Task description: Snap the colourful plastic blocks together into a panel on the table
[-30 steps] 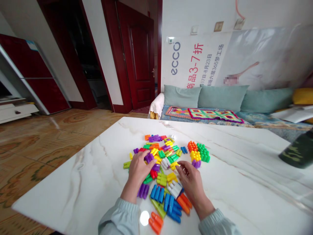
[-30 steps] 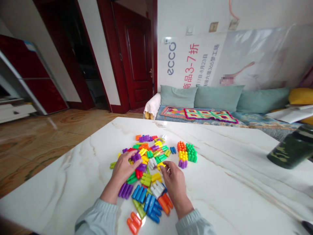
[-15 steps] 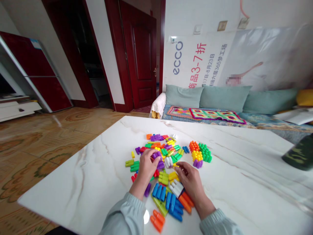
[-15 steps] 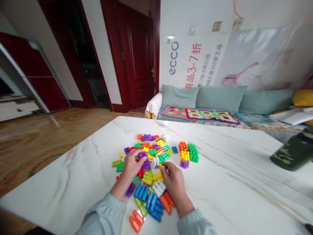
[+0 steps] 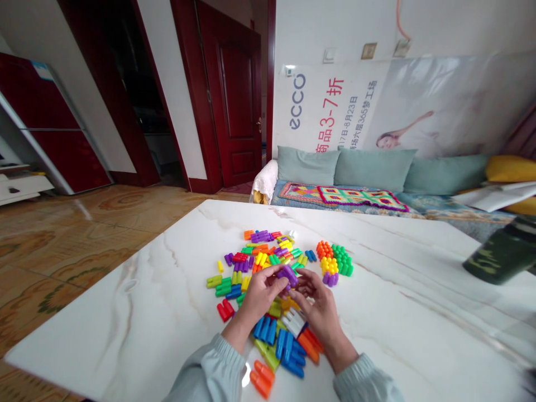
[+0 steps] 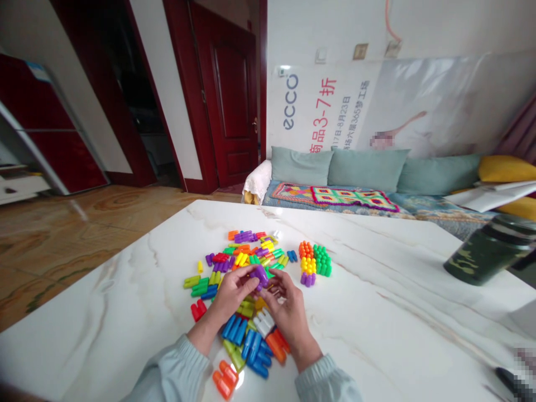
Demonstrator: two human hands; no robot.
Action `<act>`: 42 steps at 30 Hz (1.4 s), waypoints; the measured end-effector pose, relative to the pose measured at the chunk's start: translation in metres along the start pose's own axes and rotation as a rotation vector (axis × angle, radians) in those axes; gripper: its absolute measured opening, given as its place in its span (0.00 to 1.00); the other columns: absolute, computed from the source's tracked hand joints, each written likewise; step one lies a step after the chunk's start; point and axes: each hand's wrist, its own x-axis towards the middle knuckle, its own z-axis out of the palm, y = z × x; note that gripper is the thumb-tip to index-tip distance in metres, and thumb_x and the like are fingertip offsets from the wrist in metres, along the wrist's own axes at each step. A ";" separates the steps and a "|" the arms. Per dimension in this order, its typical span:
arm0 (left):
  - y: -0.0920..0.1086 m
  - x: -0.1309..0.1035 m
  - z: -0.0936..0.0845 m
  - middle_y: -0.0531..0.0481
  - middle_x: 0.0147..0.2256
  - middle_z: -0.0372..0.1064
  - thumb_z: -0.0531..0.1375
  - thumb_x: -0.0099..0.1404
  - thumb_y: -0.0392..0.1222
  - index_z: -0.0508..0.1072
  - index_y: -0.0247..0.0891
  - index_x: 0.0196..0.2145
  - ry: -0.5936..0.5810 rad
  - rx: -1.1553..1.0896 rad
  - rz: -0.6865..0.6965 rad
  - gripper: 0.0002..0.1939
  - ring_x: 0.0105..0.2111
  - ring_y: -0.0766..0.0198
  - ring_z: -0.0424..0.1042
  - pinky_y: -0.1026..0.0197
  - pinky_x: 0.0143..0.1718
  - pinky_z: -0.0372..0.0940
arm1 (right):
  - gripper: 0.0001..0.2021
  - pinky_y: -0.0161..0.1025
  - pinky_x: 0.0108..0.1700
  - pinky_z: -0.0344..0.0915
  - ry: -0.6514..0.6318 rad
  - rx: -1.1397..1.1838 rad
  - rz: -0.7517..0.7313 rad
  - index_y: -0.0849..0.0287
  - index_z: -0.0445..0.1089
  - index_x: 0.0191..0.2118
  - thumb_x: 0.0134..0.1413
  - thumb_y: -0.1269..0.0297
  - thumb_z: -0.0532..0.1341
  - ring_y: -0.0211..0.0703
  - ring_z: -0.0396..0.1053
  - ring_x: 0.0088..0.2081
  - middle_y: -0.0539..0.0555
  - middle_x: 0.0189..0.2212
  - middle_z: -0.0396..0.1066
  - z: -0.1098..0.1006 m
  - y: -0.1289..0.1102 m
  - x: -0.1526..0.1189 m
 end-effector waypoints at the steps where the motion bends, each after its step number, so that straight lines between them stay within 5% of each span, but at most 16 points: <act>1: 0.000 0.000 -0.001 0.49 0.28 0.76 0.64 0.60 0.52 0.73 0.33 0.51 -0.016 -0.005 -0.014 0.26 0.25 0.63 0.73 0.61 0.28 0.70 | 0.21 0.37 0.31 0.71 -0.002 0.001 -0.018 0.57 0.66 0.53 0.53 0.61 0.65 0.40 0.72 0.29 0.53 0.34 0.75 0.000 0.000 0.000; 7: -0.003 -0.002 -0.001 0.55 0.17 0.66 0.62 0.60 0.59 0.77 0.32 0.44 -0.075 0.053 0.013 0.26 0.17 0.68 0.64 0.65 0.20 0.61 | 0.18 0.39 0.37 0.73 -0.022 -0.025 -0.040 0.57 0.68 0.52 0.55 0.64 0.64 0.41 0.74 0.33 0.54 0.38 0.76 -0.001 0.002 -0.003; 15: -0.012 -0.002 0.000 0.49 0.26 0.72 0.62 0.61 0.58 0.78 0.34 0.42 -0.075 0.105 0.065 0.24 0.21 0.66 0.66 0.65 0.24 0.62 | 0.17 0.36 0.32 0.71 0.085 -0.055 -0.120 0.56 0.70 0.48 0.51 0.63 0.68 0.39 0.71 0.29 0.51 0.32 0.73 -0.001 -0.003 -0.003; 22: 0.001 -0.005 -0.001 0.47 0.31 0.75 0.61 0.63 0.55 0.78 0.35 0.38 -0.106 0.200 0.126 0.19 0.29 0.63 0.70 0.65 0.30 0.65 | 0.15 0.37 0.33 0.72 0.031 -0.177 -0.304 0.53 0.68 0.51 0.56 0.65 0.63 0.43 0.71 0.41 0.57 0.46 0.67 -0.006 -0.014 -0.004; 26: 0.000 -0.004 -0.001 0.48 0.30 0.74 0.59 0.64 0.55 0.78 0.34 0.36 -0.114 0.238 0.129 0.20 0.28 0.63 0.70 0.65 0.29 0.63 | 0.18 0.36 0.33 0.70 0.010 -0.219 -0.320 0.53 0.66 0.53 0.57 0.68 0.61 0.42 0.70 0.41 0.57 0.46 0.68 -0.006 -0.015 -0.005; 33: -0.003 -0.003 -0.001 0.48 0.27 0.73 0.56 0.67 0.55 0.79 0.34 0.34 -0.136 0.299 0.154 0.21 0.29 0.62 0.71 0.64 0.30 0.64 | 0.14 0.34 0.29 0.68 0.115 -0.272 -0.218 0.56 0.65 0.46 0.54 0.66 0.63 0.38 0.69 0.32 0.52 0.36 0.69 -0.004 -0.014 -0.007; 38: 0.000 -0.002 -0.002 0.49 0.25 0.72 0.57 0.65 0.58 0.78 0.33 0.35 -0.141 0.276 0.103 0.23 0.24 0.64 0.69 0.64 0.28 0.65 | 0.12 0.36 0.29 0.65 0.481 -0.604 -0.042 0.57 0.65 0.39 0.51 0.58 0.62 0.38 0.67 0.26 0.50 0.30 0.69 -0.034 -0.005 -0.009; 42: 0.002 -0.002 -0.002 0.48 0.25 0.71 0.57 0.64 0.58 0.78 0.31 0.35 -0.132 0.257 0.100 0.24 0.23 0.65 0.69 0.64 0.28 0.65 | 0.13 0.40 0.32 0.63 0.499 -0.889 0.237 0.57 0.65 0.36 0.47 0.55 0.61 0.45 0.69 0.30 0.54 0.32 0.71 -0.056 0.011 -0.008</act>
